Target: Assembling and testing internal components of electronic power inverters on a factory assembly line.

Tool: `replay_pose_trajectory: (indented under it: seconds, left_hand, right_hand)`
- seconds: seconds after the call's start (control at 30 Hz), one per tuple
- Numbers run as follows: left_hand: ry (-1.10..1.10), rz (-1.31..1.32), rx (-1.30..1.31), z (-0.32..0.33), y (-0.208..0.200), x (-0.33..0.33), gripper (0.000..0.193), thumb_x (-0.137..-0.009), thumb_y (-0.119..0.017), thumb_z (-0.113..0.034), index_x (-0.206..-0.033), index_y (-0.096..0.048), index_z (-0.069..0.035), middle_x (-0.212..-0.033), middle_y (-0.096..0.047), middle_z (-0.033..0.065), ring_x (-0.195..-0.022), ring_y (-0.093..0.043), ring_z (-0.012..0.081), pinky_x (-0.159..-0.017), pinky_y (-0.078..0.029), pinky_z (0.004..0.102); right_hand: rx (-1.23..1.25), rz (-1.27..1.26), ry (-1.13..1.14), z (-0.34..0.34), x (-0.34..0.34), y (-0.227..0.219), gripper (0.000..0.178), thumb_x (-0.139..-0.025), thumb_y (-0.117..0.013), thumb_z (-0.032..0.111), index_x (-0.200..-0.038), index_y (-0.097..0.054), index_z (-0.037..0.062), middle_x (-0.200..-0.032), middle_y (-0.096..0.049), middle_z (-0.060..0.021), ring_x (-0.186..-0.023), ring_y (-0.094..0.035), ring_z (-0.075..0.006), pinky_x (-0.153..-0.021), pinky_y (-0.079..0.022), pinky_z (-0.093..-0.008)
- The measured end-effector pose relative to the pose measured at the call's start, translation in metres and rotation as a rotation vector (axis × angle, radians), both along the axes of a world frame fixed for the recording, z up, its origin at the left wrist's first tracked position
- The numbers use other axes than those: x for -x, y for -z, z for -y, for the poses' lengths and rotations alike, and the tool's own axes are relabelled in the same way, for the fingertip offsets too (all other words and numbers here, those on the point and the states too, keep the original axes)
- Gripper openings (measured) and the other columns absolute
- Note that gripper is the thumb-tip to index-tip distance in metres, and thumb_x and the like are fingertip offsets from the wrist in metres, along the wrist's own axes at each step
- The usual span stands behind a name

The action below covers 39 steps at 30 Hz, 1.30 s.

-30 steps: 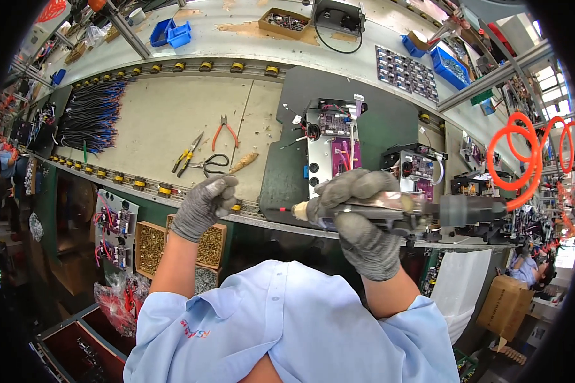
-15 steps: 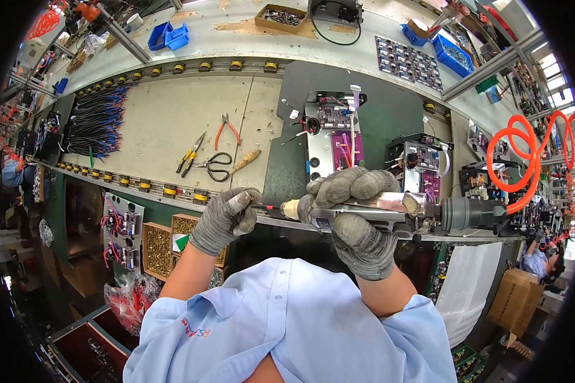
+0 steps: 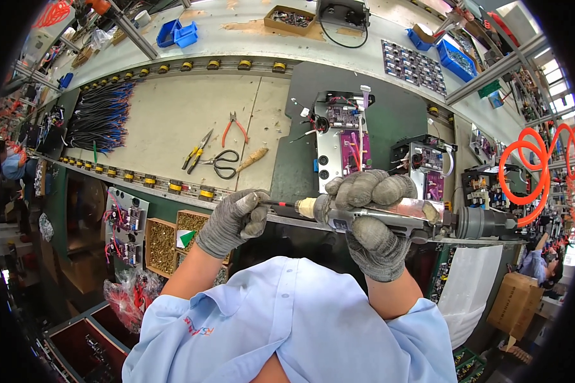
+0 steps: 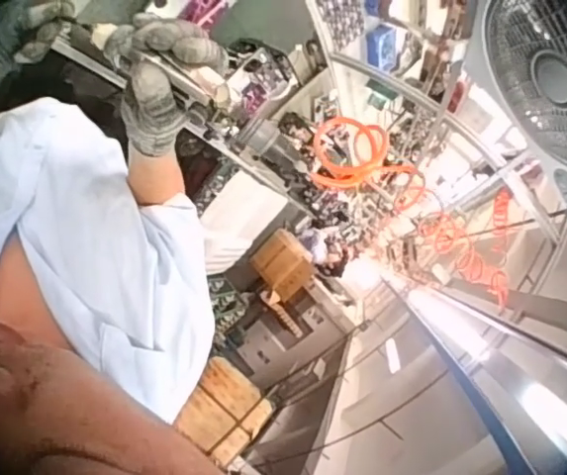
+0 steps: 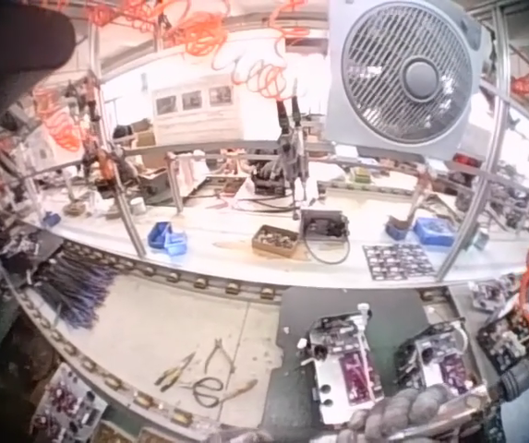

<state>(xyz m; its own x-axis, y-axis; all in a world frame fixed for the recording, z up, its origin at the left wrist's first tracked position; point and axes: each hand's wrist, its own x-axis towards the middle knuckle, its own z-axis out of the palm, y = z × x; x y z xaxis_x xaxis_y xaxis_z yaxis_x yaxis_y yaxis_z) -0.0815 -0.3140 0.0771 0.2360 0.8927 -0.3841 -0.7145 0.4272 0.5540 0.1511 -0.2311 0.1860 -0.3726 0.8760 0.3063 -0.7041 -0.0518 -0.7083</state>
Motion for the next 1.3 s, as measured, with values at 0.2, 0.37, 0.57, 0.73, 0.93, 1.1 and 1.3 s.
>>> replay_pose_trajectory:
  seconds: [0.2,0.37,0.57,0.73,0.93,1.1,1.3]
  left_hand:
    - [0.018,-0.035,0.010,-0.001,-0.010,-0.009,0.036,-0.102,-0.057,-0.033,-0.104,-0.061,0.002,-0.067,-0.052,0.0015,-0.048,-0.044,0.0090,-0.042,-0.035,0.0240]
    - [0.074,0.009,0.147,-0.002,-0.004,-0.021,0.038,-0.103,-0.056,-0.037,-0.092,-0.061,-0.001,-0.060,-0.044,-0.0007,-0.046,-0.039,0.0089,-0.039,-0.031,0.0246]
    - [0.115,-0.124,0.121,-0.002,-0.007,-0.032,0.035,-0.102,-0.057,-0.039,-0.094,-0.058,-0.004,-0.062,-0.044,-0.0001,-0.046,-0.039,0.0095,-0.040,-0.031,0.0234]
    - [0.160,-0.055,0.062,0.000,0.005,-0.032,0.039,-0.102,-0.055,-0.041,-0.097,-0.059,-0.003,-0.066,-0.048,0.0011,-0.047,-0.040,0.0102,-0.042,-0.032,0.0252]
    - [0.210,-0.054,0.127,-0.004,-0.001,-0.029,0.037,-0.101,-0.059,-0.039,-0.092,-0.061,-0.003,-0.064,-0.049,0.0015,-0.045,-0.040,0.0093,-0.040,-0.033,0.0245]
    - [0.236,-0.135,0.084,-0.010,0.000,-0.037,0.040,-0.101,-0.058,-0.041,-0.090,-0.060,-0.003,-0.065,-0.056,0.0032,-0.045,-0.043,0.0094,-0.041,-0.037,0.0252]
    - [0.189,-0.463,-0.107,-0.015,-0.002,-0.056,0.049,-0.101,-0.054,-0.048,-0.085,-0.061,-0.002,-0.058,-0.050,0.0002,-0.045,-0.047,0.0085,-0.044,-0.040,0.0259]
  right_hand:
    - [-0.028,0.021,-0.008,0.005,0.000,-0.002,0.034,-0.077,-0.086,0.011,-0.103,-0.065,0.0155,-0.096,-0.066,-0.0014,-0.081,-0.065,-0.0185,-0.083,-0.053,-0.0441]
    - [0.024,0.064,0.086,0.014,-0.006,-0.006,0.037,-0.072,-0.090,0.014,-0.094,-0.060,0.0151,-0.090,-0.064,0.0005,-0.077,-0.063,-0.0178,-0.088,-0.051,-0.0448]
    - [0.115,0.128,0.192,0.020,-0.016,-0.002,0.040,-0.071,-0.087,0.010,-0.101,-0.061,0.0153,-0.094,-0.062,-0.0005,-0.082,-0.061,-0.0176,-0.095,-0.048,-0.0466]
    - [0.117,0.126,0.183,0.025,-0.021,0.004,0.042,-0.072,-0.084,0.008,-0.107,-0.063,0.0154,-0.098,-0.064,-0.0011,-0.085,-0.062,-0.0193,-0.097,-0.048,-0.0460]
    - [0.093,0.103,0.159,0.025,-0.022,0.001,0.043,-0.074,-0.084,0.009,-0.111,-0.063,0.0171,-0.100,-0.064,-0.0003,-0.092,-0.063,-0.0192,-0.099,-0.047,-0.0451]
    - [0.130,0.098,0.224,0.022,-0.027,-0.005,0.042,-0.078,-0.083,0.009,-0.113,-0.061,0.0171,-0.103,-0.064,0.0003,-0.095,-0.062,-0.0182,-0.100,-0.046,-0.0456]
    - [0.234,0.062,0.280,0.014,-0.045,-0.004,0.040,-0.078,-0.077,0.002,-0.112,-0.063,0.0163,-0.104,-0.065,-0.0005,-0.095,-0.063,-0.0179,-0.099,-0.047,-0.0451]
